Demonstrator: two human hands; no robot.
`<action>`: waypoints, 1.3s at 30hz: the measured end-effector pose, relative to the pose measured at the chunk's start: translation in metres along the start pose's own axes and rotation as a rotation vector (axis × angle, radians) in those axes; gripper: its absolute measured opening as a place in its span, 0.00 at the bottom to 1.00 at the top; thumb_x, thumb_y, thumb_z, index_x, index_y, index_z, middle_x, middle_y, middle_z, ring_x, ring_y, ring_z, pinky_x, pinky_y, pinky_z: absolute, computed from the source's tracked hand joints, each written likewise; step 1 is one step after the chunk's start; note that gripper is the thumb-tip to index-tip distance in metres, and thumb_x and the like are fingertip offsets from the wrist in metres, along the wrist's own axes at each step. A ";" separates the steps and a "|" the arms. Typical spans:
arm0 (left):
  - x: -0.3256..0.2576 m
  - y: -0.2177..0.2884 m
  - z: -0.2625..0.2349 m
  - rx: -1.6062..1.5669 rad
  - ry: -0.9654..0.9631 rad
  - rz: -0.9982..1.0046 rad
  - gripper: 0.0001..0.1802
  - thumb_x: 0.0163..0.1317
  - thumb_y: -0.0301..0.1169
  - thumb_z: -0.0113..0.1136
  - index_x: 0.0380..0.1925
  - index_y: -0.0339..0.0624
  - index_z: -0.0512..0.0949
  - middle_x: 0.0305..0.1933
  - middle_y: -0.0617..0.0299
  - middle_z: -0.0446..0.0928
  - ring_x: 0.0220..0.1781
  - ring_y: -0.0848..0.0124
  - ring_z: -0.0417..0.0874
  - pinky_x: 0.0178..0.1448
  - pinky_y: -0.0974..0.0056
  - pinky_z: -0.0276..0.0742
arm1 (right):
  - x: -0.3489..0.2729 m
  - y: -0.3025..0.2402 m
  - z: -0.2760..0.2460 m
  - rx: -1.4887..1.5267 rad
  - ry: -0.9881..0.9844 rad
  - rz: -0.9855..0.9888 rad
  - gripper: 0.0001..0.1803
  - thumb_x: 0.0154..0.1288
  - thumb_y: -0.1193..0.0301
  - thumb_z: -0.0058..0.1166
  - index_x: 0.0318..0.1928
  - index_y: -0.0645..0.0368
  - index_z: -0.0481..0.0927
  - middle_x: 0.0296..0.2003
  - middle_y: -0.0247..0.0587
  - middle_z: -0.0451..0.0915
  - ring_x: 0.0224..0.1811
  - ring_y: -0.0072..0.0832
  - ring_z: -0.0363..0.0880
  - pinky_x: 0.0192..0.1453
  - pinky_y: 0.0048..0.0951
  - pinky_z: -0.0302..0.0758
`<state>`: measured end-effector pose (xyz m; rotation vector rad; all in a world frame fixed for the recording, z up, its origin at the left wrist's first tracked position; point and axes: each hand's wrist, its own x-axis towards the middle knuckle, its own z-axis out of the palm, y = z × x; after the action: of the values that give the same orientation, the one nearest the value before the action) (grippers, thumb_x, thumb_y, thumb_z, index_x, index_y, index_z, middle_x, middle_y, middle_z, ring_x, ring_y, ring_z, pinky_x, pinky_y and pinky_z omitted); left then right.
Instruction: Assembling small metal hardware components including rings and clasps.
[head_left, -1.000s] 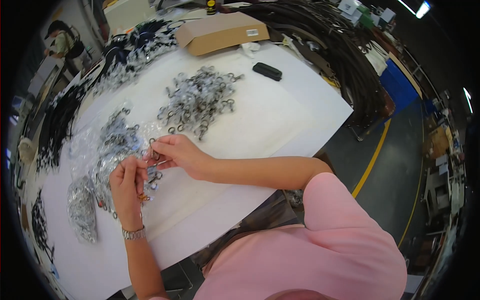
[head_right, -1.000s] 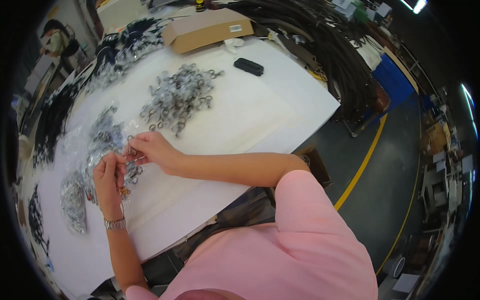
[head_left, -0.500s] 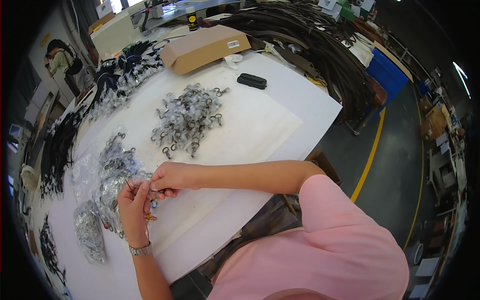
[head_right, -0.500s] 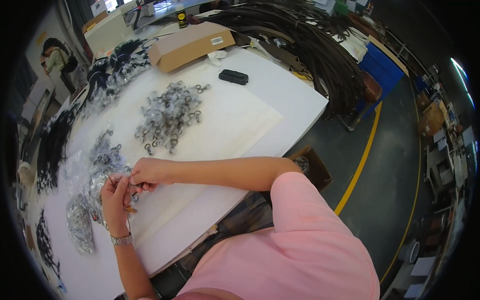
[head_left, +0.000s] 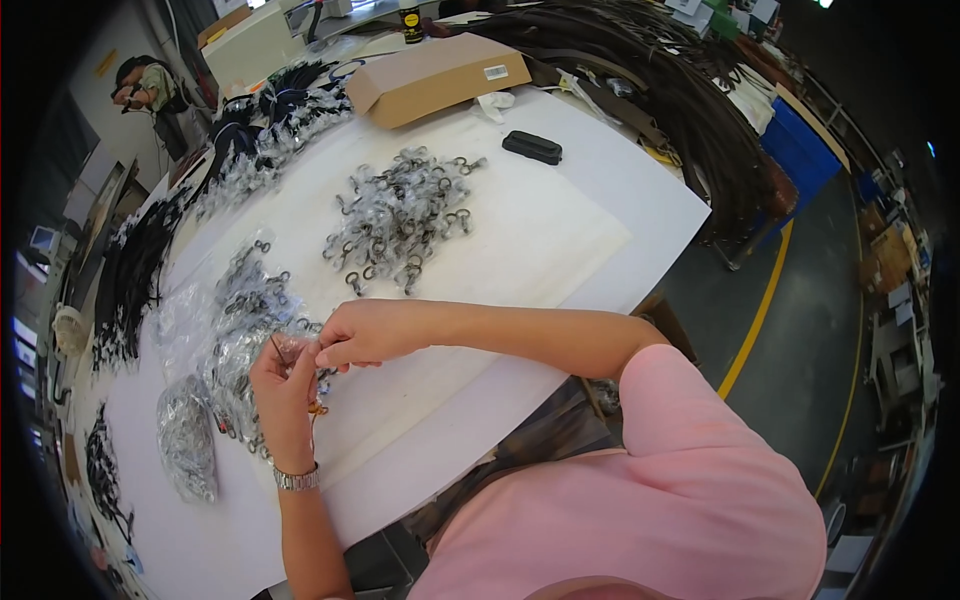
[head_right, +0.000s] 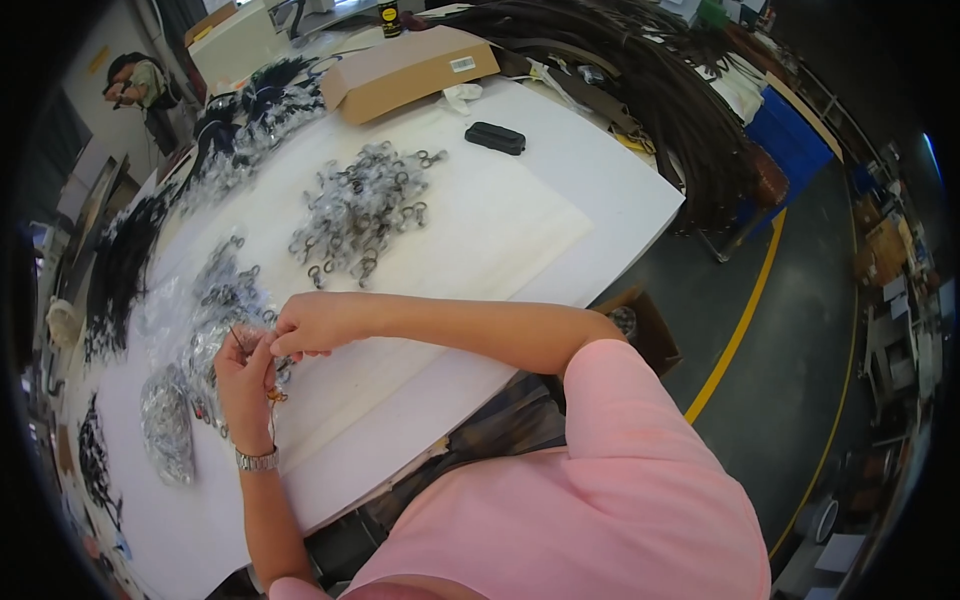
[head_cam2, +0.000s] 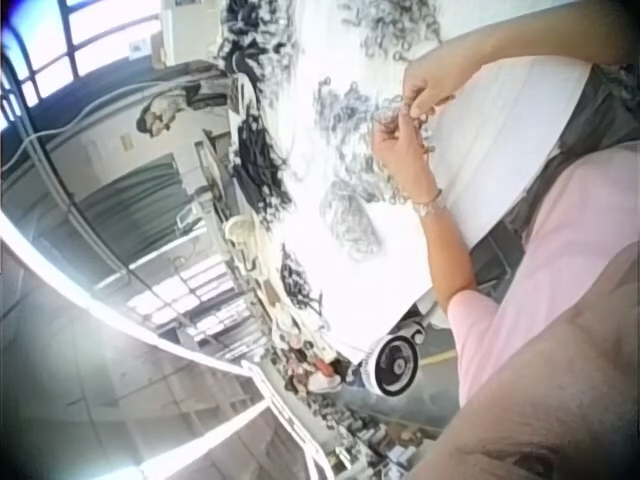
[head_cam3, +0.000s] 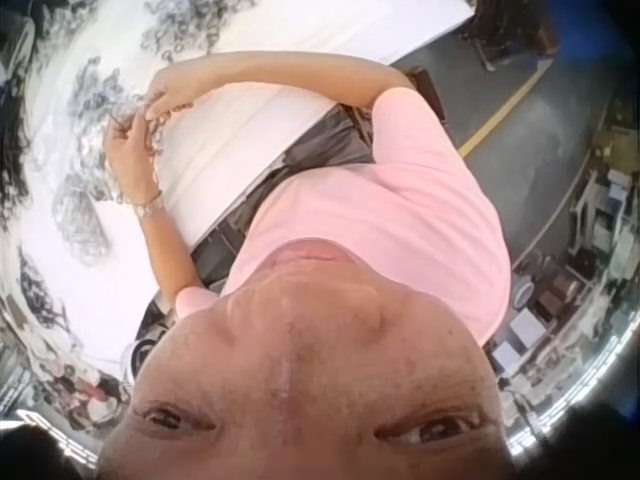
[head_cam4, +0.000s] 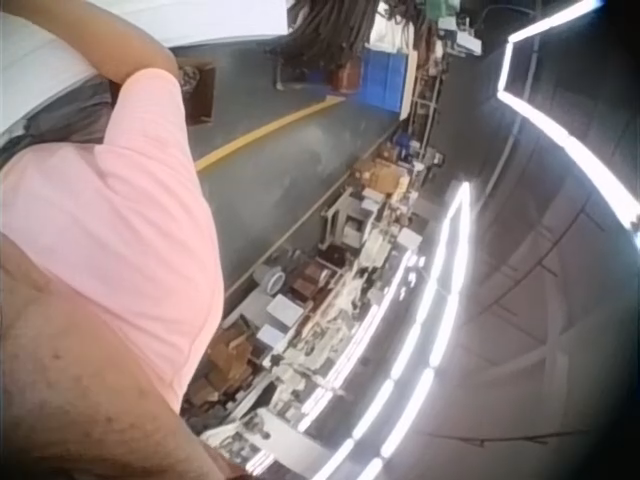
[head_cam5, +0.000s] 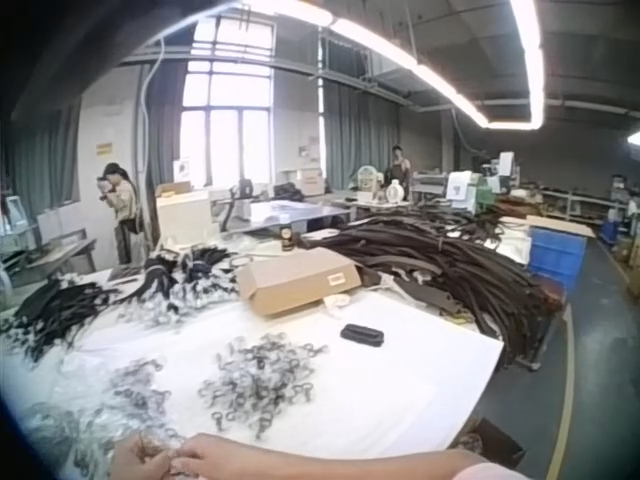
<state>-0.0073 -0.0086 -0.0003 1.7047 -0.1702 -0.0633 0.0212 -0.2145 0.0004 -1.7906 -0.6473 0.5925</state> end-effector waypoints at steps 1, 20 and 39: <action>0.000 0.001 0.003 0.000 0.000 -0.001 0.06 0.71 0.26 0.64 0.34 0.40 0.78 0.28 0.68 0.80 0.20 0.88 0.64 0.24 0.77 0.55 | 0.001 0.001 0.000 0.001 -0.001 0.000 0.16 0.79 0.66 0.51 0.39 0.65 0.85 0.27 0.32 0.82 0.24 0.18 0.75 0.31 0.23 0.73; -0.004 0.021 -0.014 0.123 -0.261 0.030 0.05 0.70 0.22 0.60 0.42 0.36 0.83 0.31 0.69 0.80 0.28 0.86 0.72 0.29 0.78 0.61 | 0.015 0.044 0.002 1.129 -0.368 0.296 0.13 0.78 0.68 0.58 0.49 0.67 0.83 0.33 0.31 0.80 0.25 0.10 0.66 0.26 0.14 0.65; 0.008 -0.006 -0.037 -0.419 -0.265 0.002 0.05 0.71 0.25 0.58 0.43 0.37 0.81 0.26 0.68 0.76 0.18 0.87 0.60 0.20 0.76 0.51 | 0.000 0.017 0.003 0.355 0.223 -0.027 0.08 0.65 0.70 0.64 0.36 0.61 0.92 0.27 0.33 0.87 0.28 0.17 0.80 0.30 0.21 0.73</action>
<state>0.0060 0.0271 -0.0003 1.2731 -0.3316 -0.3035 0.0222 -0.2169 -0.0166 -1.4846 -0.3856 0.4491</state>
